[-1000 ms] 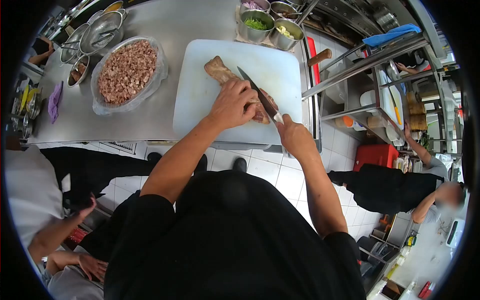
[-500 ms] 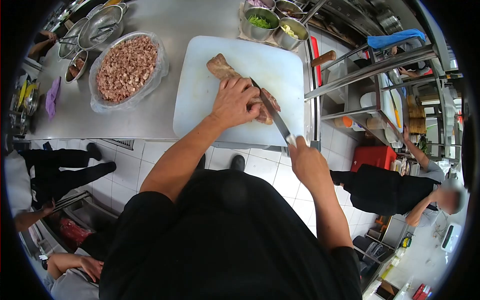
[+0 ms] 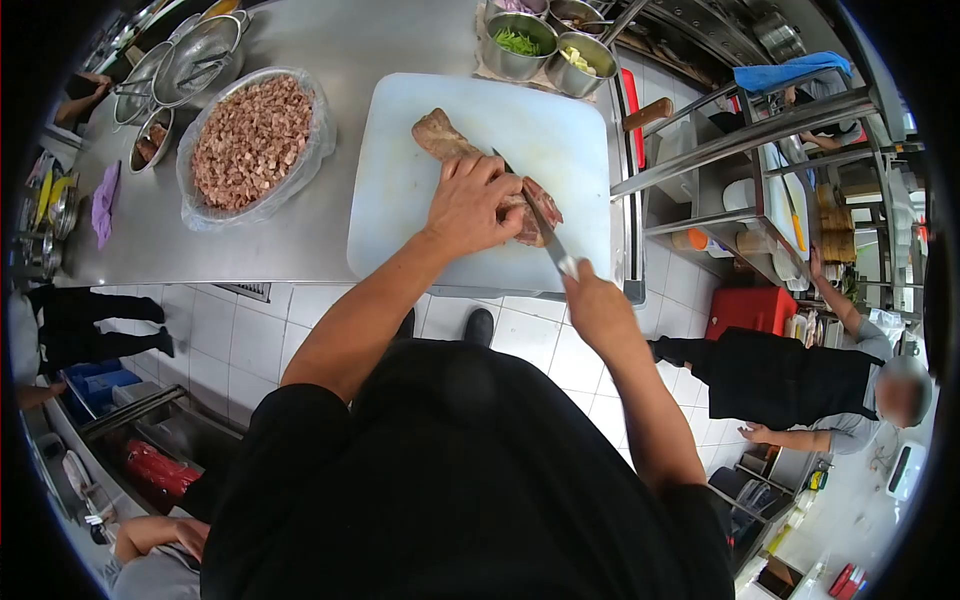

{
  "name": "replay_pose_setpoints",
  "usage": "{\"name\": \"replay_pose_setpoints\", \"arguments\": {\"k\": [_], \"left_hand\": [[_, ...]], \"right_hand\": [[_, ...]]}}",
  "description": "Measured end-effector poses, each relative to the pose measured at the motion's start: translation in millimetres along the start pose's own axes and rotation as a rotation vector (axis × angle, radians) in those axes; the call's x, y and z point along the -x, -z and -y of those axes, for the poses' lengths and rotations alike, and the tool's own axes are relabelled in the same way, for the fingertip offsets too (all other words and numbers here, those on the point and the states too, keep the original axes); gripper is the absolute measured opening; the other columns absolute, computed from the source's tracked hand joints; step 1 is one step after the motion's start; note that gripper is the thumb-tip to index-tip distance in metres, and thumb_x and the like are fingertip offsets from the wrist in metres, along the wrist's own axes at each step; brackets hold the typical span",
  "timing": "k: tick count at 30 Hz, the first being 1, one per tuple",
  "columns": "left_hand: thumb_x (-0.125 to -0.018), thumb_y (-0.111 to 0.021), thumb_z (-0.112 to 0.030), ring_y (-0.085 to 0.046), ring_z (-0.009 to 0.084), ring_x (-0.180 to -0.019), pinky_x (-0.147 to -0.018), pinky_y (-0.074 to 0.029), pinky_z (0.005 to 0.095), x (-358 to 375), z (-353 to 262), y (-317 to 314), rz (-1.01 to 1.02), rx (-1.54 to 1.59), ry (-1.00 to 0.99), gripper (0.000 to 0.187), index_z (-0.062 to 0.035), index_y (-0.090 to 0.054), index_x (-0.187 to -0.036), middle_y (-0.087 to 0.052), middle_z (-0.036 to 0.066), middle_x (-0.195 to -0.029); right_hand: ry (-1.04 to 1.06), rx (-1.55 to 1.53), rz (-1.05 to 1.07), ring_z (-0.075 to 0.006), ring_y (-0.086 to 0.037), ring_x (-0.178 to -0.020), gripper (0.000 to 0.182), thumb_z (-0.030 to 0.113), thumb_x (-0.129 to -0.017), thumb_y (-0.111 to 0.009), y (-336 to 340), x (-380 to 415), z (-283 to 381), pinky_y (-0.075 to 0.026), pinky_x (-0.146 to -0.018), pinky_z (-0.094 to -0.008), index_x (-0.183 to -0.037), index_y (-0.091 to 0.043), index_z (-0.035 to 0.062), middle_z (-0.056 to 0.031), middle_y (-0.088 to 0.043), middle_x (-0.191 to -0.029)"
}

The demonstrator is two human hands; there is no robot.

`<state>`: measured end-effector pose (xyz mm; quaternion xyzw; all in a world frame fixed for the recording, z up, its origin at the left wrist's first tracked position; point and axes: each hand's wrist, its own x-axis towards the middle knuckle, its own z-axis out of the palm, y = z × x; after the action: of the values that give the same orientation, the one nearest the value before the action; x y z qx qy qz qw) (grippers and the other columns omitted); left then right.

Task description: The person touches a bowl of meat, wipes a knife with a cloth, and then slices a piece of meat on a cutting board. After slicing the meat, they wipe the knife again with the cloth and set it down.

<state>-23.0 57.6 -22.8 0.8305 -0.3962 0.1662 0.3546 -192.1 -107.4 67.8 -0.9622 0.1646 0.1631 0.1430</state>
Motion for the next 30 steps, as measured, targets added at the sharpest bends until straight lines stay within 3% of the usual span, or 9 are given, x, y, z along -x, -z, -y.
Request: {"name": "replay_pose_setpoints", "arguments": {"k": [5, 6, 9, 13, 22, 28, 30], "left_hand": [[-0.072, -0.071, -0.026, -0.052, 0.0283, -0.111, -0.099, -0.036, 0.0484, 5, 2, 4, -0.002, 0.023, -0.041, 0.03, -0.0153, -0.066, -0.1, -0.057, 0.006, -0.112], [-0.072, -0.071, -0.025, -0.052, 0.0286, -0.111, -0.098, -0.037, 0.0484, 4, 5, 4, -0.012, 0.029, -0.061, 0.031, -0.015, -0.066, -0.1, -0.057, 0.006, -0.112], [-0.072, -0.07, -0.024, -0.051, 0.0296, -0.11, -0.098, -0.037, 0.0484, 0, 7, 3, -0.025, 0.047, -0.063, 0.031, -0.014, -0.066, -0.101, -0.057, 0.008, -0.113], [-0.072, -0.07, -0.023, -0.051, 0.0303, -0.11, -0.098, -0.038, 0.0482, 2, 5, 4, -0.043, 0.018, -0.056, 0.031, -0.0129, -0.065, -0.101, -0.057, 0.009, -0.113], [-0.073, -0.071, -0.026, -0.051, 0.0299, -0.11, -0.098, -0.038, 0.0484, -1, 5, 5, -0.031, 0.051, -0.03, 0.029, -0.0128, -0.065, -0.098, -0.057, 0.009, -0.111], [-0.073, -0.072, -0.026, -0.052, 0.0297, -0.11, -0.098, -0.038, 0.0482, -2, 7, 1, -0.011, 0.046, -0.023, 0.027, -0.0135, -0.065, -0.096, -0.058, 0.008, -0.111], [-0.072, -0.072, -0.026, -0.052, 0.0296, -0.11, -0.098, -0.038, 0.0482, -1, 6, 0, 0.002, 0.029, -0.029, 0.027, -0.0135, -0.065, -0.096, -0.058, 0.008, -0.11]], "right_hand": [[0.083, -0.074, -0.11, -0.0498, -0.067, -0.082, 0.032, 0.03, -0.103, -0.048, -24, -49, 1, -0.052, -0.073, -0.0587, -0.112, -0.051, -0.0005, -0.031, -0.067, -0.081], [0.04, -0.191, -0.015, -0.0492, -0.067, -0.081, 0.032, 0.03, -0.103, -0.048, -13, -49, -2, -0.052, -0.074, -0.0582, -0.114, -0.051, 0.0002, -0.0304, -0.068, -0.081], [0.081, 0.03, -0.084, -0.0487, -0.068, -0.081, 0.032, 0.03, -0.103, -0.048, 14, -33, 15, -0.052, -0.074, -0.0578, -0.114, -0.052, 0.0006, -0.0293, -0.068, -0.081], [0.034, 0.073, -0.095, -0.0486, -0.068, -0.078, 0.029, 0.029, -0.103, -0.048, 32, -12, 43, -0.052, -0.072, -0.0584, -0.112, -0.05, 0.0015, -0.0288, -0.069, -0.081], [-0.068, 0.12, 0.037, -0.0491, -0.067, -0.076, 0.027, 0.029, -0.104, -0.045, 38, 48, 25, -0.051, -0.071, -0.0599, -0.106, -0.048, 0.0023, -0.0277, -0.068, -0.077], [0.041, 0.075, -0.096, -0.0494, -0.067, -0.078, 0.028, 0.029, -0.103, -0.045, 6, -28, 33, -0.053, -0.073, -0.0578, -0.109, -0.049, 0.0016, -0.0274, -0.069, -0.08], [-0.006, 0.082, -0.003, -0.0489, -0.068, -0.08, 0.029, 0.029, -0.103, -0.045, 19, -12, 32, -0.053, -0.074, -0.0575, -0.111, -0.049, 0.0018, -0.0277, -0.069, -0.081]]}}
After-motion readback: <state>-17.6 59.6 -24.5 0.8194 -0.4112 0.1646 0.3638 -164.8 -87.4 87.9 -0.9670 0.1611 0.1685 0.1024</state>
